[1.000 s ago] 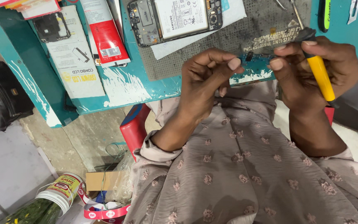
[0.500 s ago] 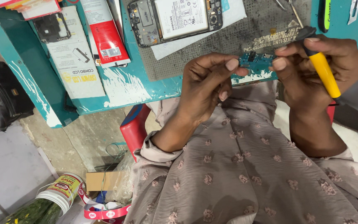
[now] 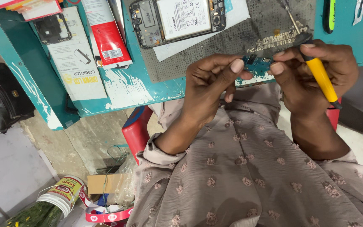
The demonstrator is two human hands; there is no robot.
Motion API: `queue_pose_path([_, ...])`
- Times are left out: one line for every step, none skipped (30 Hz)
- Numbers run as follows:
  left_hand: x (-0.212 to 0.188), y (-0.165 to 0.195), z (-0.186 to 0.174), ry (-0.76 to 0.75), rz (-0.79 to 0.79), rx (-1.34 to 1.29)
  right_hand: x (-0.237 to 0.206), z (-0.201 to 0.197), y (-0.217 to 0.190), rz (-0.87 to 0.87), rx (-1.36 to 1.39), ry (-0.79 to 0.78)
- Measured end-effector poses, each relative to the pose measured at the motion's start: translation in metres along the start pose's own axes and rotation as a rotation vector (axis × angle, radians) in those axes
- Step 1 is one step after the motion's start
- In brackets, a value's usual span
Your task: The person solders a small blue circuit board on a work mat, holding the board with one hand and a soldering iron with the other. They reposition the board, touch the iron to its contacts, and at one point use a yellow ring-shaped tool to hold the board while continuing to solder.
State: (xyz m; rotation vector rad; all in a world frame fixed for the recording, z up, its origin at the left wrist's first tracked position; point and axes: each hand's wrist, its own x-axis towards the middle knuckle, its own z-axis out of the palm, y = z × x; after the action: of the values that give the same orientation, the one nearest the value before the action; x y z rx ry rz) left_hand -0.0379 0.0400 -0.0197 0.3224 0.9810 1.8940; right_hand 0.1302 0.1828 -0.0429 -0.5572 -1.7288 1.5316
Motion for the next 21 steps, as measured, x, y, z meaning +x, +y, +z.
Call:
queue_pose_path([0.0004,0.0006,0.0000,0.001,-0.006,0.007,-0.0002,-0.0001,0.0000,0.000,0.000,0.000])
queue_pose_path([0.0006,0.0010,0.0001,0.003,-0.013,0.014,-0.0006,-0.0003,-0.0002,0.006,0.004,0.002])
queue_pose_path([0.0009,0.0014,-0.0002,0.004,-0.016,0.015,-0.0008,-0.0002,-0.0002,0.008,0.005,0.003])
queue_pose_path([0.0013,0.0018,-0.0004,0.006,-0.019,0.016,-0.0009,-0.0002,-0.0003,0.009,0.006,0.003])
queue_pose_path([0.0012,0.0021,-0.0005,0.009,-0.023,0.017,-0.0012,0.0001,-0.0004,0.007,0.003,0.002])
queue_pose_path([0.0007,0.0021,-0.0002,0.009,-0.019,0.010,-0.0013,0.0005,-0.0003,0.009,0.006,0.005])
queue_pose_path([0.0000,0.0022,0.0001,0.009,-0.015,0.003,-0.0015,0.0009,-0.0004,0.011,0.010,0.008])
queue_pose_path([-0.0007,0.0024,0.0003,0.010,-0.012,-0.003,-0.0018,0.0016,-0.0003,0.019,0.020,0.013])
queue_pose_path([-0.0015,0.0024,0.0002,0.007,-0.014,-0.011,-0.0022,0.0020,-0.0006,0.022,0.019,0.012])
queue_pose_path([-0.0017,0.0026,-0.0002,0.004,-0.015,-0.018,-0.0027,0.0026,-0.0007,0.026,0.018,0.011])
queue_pose_path([-0.0014,0.0026,-0.0007,-0.002,-0.015,-0.024,-0.0032,0.0030,-0.0010,0.019,0.005,0.006])
queue_pose_path([-0.0017,0.0021,-0.0005,-0.005,-0.007,-0.026,-0.0039,0.0035,-0.0012,0.023,0.001,0.005])
queue_pose_path([-0.0027,0.0012,0.0000,-0.007,0.000,-0.028,-0.0044,0.0038,-0.0014,0.027,-0.004,0.005])
queue_pose_path([-0.0032,0.0005,0.0000,-0.010,0.008,-0.030,-0.0051,0.0044,-0.0014,0.038,0.001,0.011])
queue_pose_path([-0.0033,-0.0001,-0.0007,-0.009,0.009,-0.007,-0.0053,0.0045,-0.0013,0.043,-0.002,0.013])
queue_pose_path([-0.0036,-0.0007,-0.0015,-0.008,0.011,0.017,-0.0058,0.0050,-0.0012,0.048,-0.005,0.014])
queue_pose_path([-0.0034,-0.0019,-0.0020,-0.007,0.019,0.033,-0.0057,0.0050,-0.0009,0.047,-0.015,0.011])
queue_pose_path([-0.0034,-0.0029,-0.0026,-0.006,0.028,0.050,-0.0060,0.0054,-0.0006,0.048,-0.021,0.017])
queue_pose_path([-0.0025,-0.0047,-0.0026,-0.006,0.043,0.059,-0.0061,0.0057,-0.0005,0.049,-0.027,0.022])
queue_pose_path([-0.0026,-0.0060,-0.0025,-0.002,0.055,0.068,-0.0064,0.0064,-0.0004,0.054,-0.029,0.035])
queue_pose_path([-0.0026,-0.0074,-0.0022,0.001,0.066,0.077,-0.0069,0.0072,-0.0006,0.057,-0.024,0.044])
